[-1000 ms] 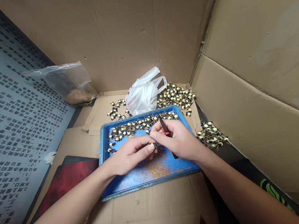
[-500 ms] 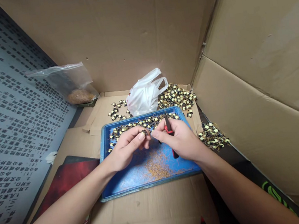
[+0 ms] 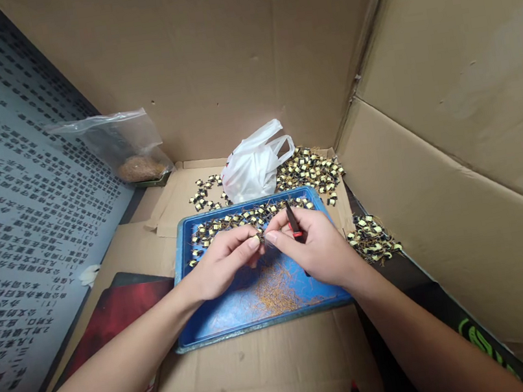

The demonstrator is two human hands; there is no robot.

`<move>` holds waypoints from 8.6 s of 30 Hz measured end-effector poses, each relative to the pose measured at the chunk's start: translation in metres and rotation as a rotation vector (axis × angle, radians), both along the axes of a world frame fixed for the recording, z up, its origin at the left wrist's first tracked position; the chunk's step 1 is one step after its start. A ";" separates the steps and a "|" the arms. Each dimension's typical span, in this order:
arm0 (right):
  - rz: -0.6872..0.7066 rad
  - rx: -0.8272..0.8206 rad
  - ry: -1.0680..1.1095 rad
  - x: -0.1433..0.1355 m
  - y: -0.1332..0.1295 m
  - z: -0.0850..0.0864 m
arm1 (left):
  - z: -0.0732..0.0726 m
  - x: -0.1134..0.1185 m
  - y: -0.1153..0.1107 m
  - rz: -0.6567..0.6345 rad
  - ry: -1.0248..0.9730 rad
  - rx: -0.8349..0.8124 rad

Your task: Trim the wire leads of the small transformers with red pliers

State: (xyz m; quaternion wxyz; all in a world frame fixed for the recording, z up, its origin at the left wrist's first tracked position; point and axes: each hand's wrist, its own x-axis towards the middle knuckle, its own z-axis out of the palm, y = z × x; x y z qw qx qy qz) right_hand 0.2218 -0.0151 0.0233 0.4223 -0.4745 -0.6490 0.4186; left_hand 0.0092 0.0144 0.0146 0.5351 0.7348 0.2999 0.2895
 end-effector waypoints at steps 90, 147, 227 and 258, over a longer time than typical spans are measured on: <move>0.042 0.527 -0.373 0.008 -0.004 -0.006 | -0.004 -0.006 0.004 0.111 -0.099 0.051; 0.192 0.027 -0.084 0.022 0.001 0.004 | 0.002 -0.007 0.003 0.124 -0.005 0.185; 0.108 0.012 0.002 0.004 0.005 -0.009 | -0.002 -0.007 0.004 -0.048 -0.045 -0.076; 0.351 -0.558 0.661 -0.012 -0.003 -0.020 | 0.001 -0.004 -0.002 -0.148 -0.073 -0.222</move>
